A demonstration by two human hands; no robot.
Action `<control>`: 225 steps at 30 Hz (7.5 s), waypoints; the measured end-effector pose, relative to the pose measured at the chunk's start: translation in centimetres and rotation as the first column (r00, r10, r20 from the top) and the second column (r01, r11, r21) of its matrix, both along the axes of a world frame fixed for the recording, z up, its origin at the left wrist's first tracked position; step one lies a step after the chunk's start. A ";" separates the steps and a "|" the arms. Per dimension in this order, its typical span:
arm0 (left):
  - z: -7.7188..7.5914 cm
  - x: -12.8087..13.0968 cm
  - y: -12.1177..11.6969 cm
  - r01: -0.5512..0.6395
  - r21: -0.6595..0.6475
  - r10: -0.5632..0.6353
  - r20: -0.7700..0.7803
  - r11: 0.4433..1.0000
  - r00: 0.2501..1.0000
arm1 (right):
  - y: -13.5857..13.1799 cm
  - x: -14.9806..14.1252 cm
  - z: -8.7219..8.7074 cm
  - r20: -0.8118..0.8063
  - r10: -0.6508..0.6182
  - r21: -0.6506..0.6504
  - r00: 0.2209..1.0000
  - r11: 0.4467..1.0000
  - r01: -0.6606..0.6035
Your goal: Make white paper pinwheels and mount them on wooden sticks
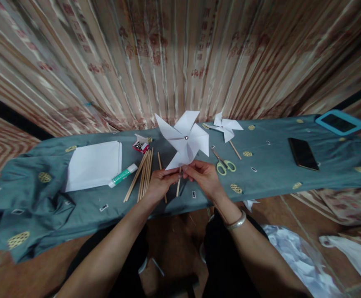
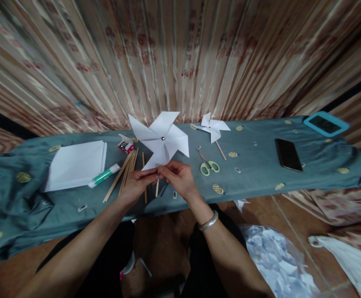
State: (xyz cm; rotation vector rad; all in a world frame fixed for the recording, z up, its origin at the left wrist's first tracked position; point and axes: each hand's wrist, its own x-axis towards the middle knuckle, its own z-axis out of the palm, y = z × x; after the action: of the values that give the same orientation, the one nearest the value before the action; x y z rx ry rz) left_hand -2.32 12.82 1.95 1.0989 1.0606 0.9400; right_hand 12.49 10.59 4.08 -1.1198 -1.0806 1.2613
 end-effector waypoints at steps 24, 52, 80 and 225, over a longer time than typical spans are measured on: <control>0.2 -0.5 0.1 -0.008 -0.041 0.005 -0.064 0.999 0.998 | 0.9 3.1 -0.8 -0.141 -0.280 -0.094 0.950 0.959 0.269; 0.1 -0.3 -0.1 0.002 -0.093 -0.002 0.000 0.996 1.000 | 1.2 6.1 -0.6 -0.162 -0.308 0.001 0.938 0.950 0.312; -0.1 0.0 -0.3 -0.009 -0.071 0.010 0.011 0.997 1.000 | 0.6 4.3 0.4 -0.277 -0.139 -0.180 0.951 0.979 0.091; 0.5 -1.0 -1.2 0.005 -0.117 0.016 0.182 0.993 0.983 | 3.7 17.0 0.0 0.971 0.090 0.001 -0.221 0.925 0.380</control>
State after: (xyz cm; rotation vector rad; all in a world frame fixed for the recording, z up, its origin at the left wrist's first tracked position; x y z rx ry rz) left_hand -3.29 11.59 2.41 0.8959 0.9556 0.9518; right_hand 29.49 14.29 4.12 -2.6669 -1.7774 -0.1215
